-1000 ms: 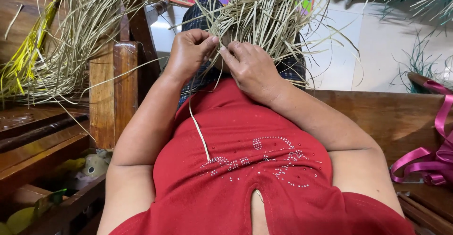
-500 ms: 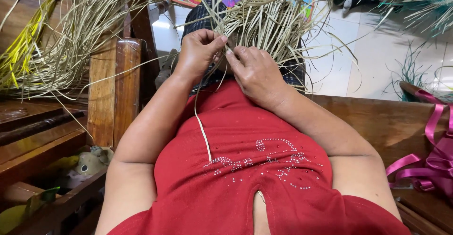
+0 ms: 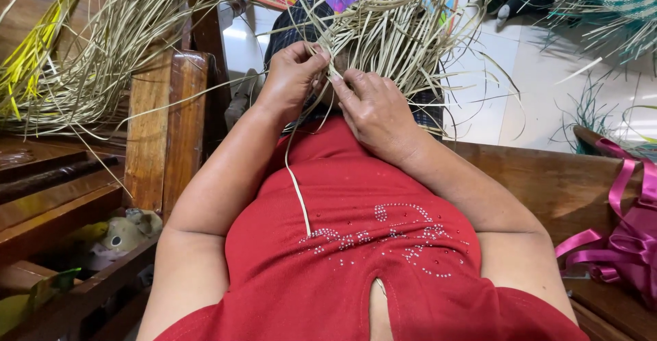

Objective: Weaving dried straw strands to create or repair a cap.

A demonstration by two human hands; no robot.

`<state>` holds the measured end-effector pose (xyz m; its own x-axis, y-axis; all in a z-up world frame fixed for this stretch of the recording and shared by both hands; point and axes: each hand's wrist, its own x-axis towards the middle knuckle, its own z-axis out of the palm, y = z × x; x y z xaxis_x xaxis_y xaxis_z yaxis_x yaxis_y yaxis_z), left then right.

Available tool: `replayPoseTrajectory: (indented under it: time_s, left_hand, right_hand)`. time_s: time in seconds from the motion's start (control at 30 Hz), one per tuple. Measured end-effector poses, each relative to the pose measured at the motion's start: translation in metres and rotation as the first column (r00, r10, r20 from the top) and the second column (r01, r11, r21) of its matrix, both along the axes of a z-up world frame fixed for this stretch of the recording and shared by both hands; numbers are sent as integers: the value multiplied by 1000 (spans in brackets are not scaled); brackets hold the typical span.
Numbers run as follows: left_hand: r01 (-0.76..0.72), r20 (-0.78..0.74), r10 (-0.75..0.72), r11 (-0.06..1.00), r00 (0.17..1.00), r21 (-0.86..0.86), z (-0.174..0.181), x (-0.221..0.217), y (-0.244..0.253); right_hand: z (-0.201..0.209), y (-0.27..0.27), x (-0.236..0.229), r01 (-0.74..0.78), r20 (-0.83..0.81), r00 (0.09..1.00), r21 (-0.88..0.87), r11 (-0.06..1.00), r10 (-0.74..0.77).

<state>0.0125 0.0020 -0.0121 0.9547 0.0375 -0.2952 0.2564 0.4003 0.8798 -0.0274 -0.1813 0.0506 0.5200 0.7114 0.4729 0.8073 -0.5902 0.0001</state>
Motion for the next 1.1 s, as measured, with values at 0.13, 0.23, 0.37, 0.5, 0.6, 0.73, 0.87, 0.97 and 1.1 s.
replayPoseTrajectory:
  time_s: [0.13,0.23,0.37,0.5,0.6,0.73,0.87,0.97,1.1]
  left_hand:
    - [-3,-47,3,1000,999,-14,-8,0,-2]
    - [-29,-61,28,1000,998,-13,-18,0,-7]
    - [-94,-65,93,995,994,-11,-3,-6,-7]
    - [-109,-65,112,993,992,54,-13,-5,-14]
    - [-153,-56,158,985,986,83,-39,0,-15]
    - [-140,-71,153,977,986,161,-31,-4,-13]
    - [-120,-115,140,979,983,163,-21,-8,-11]
    - [-168,-101,200,952,975,257,-29,-11,-8]
    - [-137,-124,165,969,979,205,-30,-11,-11]
  right_hand:
    - [1,-1,-1,10,-35,999,-1,1000,-10]
    - [2,-1,-3,2,-51,999,-9,1000,-2]
    - [4,-1,-5,11,-59,998,-29,1000,-12]
    - [2,0,-5,18,-51,998,-42,999,-20]
    - [1,1,-4,18,-41,999,-55,998,-20]
    - [3,2,-4,16,-30,999,-57,998,-18]
    - [0,2,-3,12,-23,1000,-48,999,-13]
    - [-1,1,-2,8,-10,1000,-42,999,-8]
    - [-2,0,-2,-1,-32,999,-58,998,-1]
